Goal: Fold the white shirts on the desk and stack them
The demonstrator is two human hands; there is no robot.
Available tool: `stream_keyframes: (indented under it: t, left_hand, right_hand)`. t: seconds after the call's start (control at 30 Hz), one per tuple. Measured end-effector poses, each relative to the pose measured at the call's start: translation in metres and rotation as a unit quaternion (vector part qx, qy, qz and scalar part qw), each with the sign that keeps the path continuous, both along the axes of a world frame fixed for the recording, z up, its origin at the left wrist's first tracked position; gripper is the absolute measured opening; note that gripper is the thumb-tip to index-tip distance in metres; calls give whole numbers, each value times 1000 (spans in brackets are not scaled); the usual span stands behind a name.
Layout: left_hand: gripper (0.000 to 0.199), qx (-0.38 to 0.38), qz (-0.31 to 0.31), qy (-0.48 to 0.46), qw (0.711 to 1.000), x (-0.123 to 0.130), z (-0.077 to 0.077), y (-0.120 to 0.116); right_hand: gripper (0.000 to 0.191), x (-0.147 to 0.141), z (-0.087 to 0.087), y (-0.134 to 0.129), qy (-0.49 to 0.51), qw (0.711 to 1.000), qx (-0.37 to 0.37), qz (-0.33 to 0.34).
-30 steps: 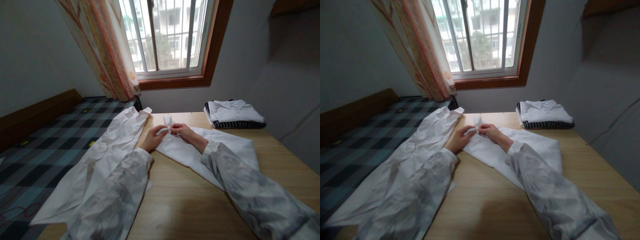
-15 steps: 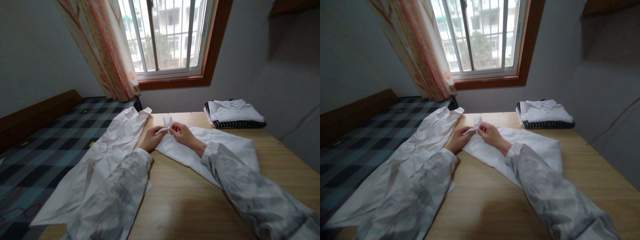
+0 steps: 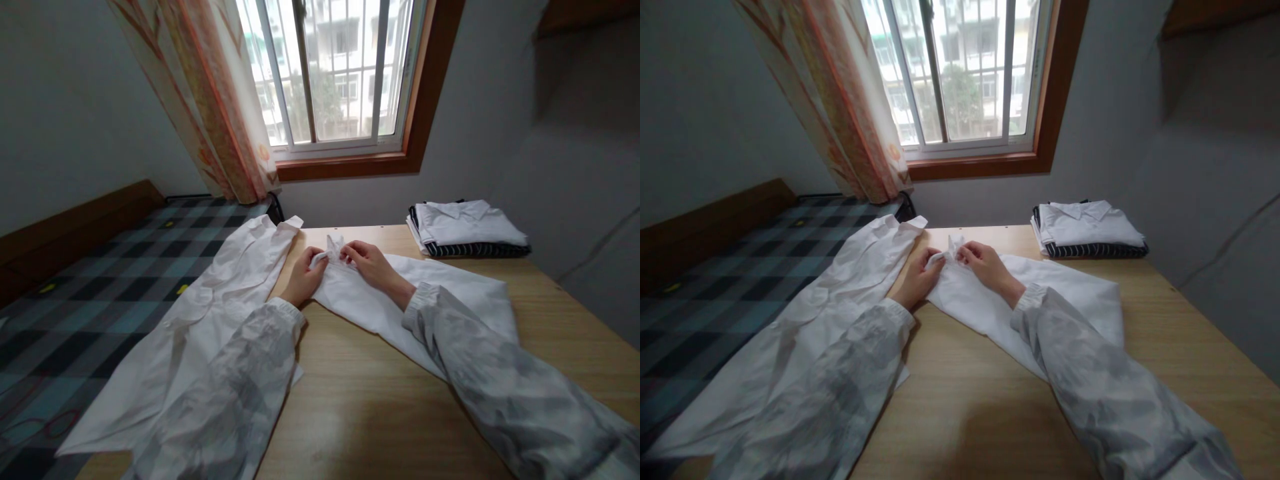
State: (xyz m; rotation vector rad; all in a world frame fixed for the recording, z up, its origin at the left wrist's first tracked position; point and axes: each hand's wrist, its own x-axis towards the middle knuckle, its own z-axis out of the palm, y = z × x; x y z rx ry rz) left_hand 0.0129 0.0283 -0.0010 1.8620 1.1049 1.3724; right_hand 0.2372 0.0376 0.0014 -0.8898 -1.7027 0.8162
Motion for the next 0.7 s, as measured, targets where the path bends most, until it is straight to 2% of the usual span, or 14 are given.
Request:
stream_keyframes:
  t: [0.13, 0.23, 0.33, 0.4, 0.57, 0.63, 0.7]
  left_hand:
    - [12, 18, 16, -7, 1000, 0, 0, 0]
    - [10, 32, 19, 3, 999, 0, 4, -3]
    - [9, 38, 25, 15, 999, 0, 8, -8]
    - [8, 44, 31, 20, 998, -1, 9, -10]
    - [11, 52, 38, 29, 998, -1, 8, -9]
    - [11, 59, 43, 53, 996, -2, 8, -9]
    - [12, 95, 76, 98, 988, 0, 11, -12]
  right_hand:
    - [11, 17, 14, -14, -169, 984, 49, 1]
    - [13, 29, 18, -29, -258, 964, 56, -12]
    - [15, 36, 20, -45, -303, 949, 76, -30]
    - [11, 38, 19, -51, -308, 947, 79, -45]
    - [6, 45, 11, -51, -235, 970, 21, -62]
    - [8, 46, 7, -47, -208, 976, 4, -72]
    - [11, 47, 4, -44, -179, 980, -9, -83]
